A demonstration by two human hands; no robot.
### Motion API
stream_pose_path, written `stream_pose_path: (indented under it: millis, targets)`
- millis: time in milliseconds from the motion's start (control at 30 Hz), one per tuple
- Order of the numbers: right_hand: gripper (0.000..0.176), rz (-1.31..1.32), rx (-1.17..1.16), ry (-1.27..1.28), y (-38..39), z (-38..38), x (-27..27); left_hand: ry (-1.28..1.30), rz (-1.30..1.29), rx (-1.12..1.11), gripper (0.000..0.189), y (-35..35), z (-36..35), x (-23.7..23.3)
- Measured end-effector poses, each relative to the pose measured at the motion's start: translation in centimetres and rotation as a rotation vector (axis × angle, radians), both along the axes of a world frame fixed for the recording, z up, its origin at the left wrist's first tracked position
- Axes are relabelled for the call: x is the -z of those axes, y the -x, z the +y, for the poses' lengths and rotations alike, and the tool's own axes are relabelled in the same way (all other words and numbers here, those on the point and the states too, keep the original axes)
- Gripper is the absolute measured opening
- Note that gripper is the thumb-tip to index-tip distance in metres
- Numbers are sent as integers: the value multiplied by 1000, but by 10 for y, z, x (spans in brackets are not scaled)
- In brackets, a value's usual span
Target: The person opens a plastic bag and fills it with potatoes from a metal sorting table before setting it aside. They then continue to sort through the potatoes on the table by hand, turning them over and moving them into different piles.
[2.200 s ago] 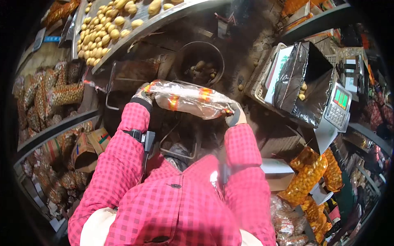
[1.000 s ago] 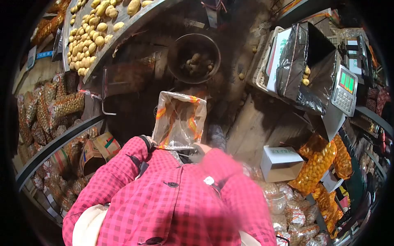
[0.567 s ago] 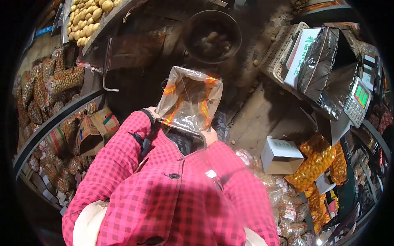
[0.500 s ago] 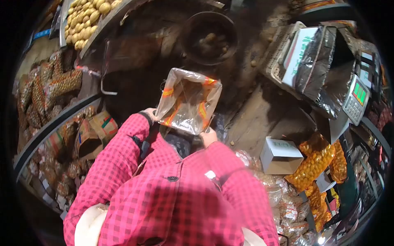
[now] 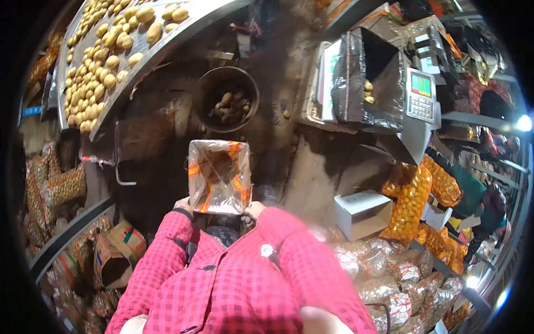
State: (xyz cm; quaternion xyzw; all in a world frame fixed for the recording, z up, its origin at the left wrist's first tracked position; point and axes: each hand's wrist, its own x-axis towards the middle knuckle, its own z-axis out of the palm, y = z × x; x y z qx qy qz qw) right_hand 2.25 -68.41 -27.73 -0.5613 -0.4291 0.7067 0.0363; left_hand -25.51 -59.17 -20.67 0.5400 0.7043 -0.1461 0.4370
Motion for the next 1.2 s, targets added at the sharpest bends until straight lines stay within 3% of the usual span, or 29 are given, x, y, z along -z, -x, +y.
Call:
stream_pose_path:
  millis: [33,67,100,133,200,233,300,333,400,467,533,600,633,667,733,800,867,967,1033,1067,1100,1133,1200]
  targets:
    - [24,-9,30,20,0,6,-5,37,38,44,25,3,0,10]
    - [27,-42,-189,-276,1,13,-12,58,17,51,25,-2,5,-7]
    - [36,-162,-281,-115,-2,20,-20,80,-1,-28,25,-7,8,-17]
    - [39,-292,-477,-120,-5,44,-56,104,-10,-109,24,-8,7,-23]
    - [39,-376,-656,-110,-6,66,-74,126,5,-200,24,-6,-1,-15]
    - [39,-371,-659,-116,-5,70,-73,141,14,-297,23,-10,0,-16]
    - [36,-323,-993,-157,-5,84,-67,184,29,-505,23,-16,1,-19]
    - [36,-309,-1013,-164,-6,88,-65,185,40,-528,23,-19,3,-27]
    - [32,-191,-1113,-328,-10,94,-58,168,182,-323,20,-29,6,-37]
    - [30,-122,-1130,-310,-9,95,-47,215,218,-407,26,-15,-13,-18]
    - [26,-179,-958,-234,-8,99,-43,200,55,-704,32,24,-68,38]
    - [23,-130,-466,183,-3,89,-18,-297,306,339,33,15,-82,8]
    - [23,-90,-730,-109,-3,86,-12,-41,48,-550,33,37,-109,41]
    - [24,-46,-976,-419,-2,83,-5,15,50,-688,34,29,-115,38]
    - [26,-33,-1004,-404,3,81,6,106,72,-973,37,12,-123,32]
    - [28,52,-1066,-282,-4,90,12,-100,319,123,45,-16,-100,5]
    - [29,79,-1188,-354,-51,158,-53,7,408,68,46,-36,-65,-20]
    - [28,-108,-1099,-321,-99,199,-50,354,669,-113,47,-64,-32,-48]
    - [26,-265,-941,-309,-129,226,-45,314,566,-134,48,-43,-54,-28]
    - [25,-289,-925,-348,-147,244,-48,288,471,-144,49,-65,-21,-49]
    - [26,-298,-850,-405,-164,255,-45,452,578,5,47,-93,10,-71]
    - [27,-371,-833,-418,-178,275,-60,433,697,-134,42,-95,12,-60]
    - [25,-450,-798,-476,-207,302,-79,-199,179,-1379,37,-64,-19,18]
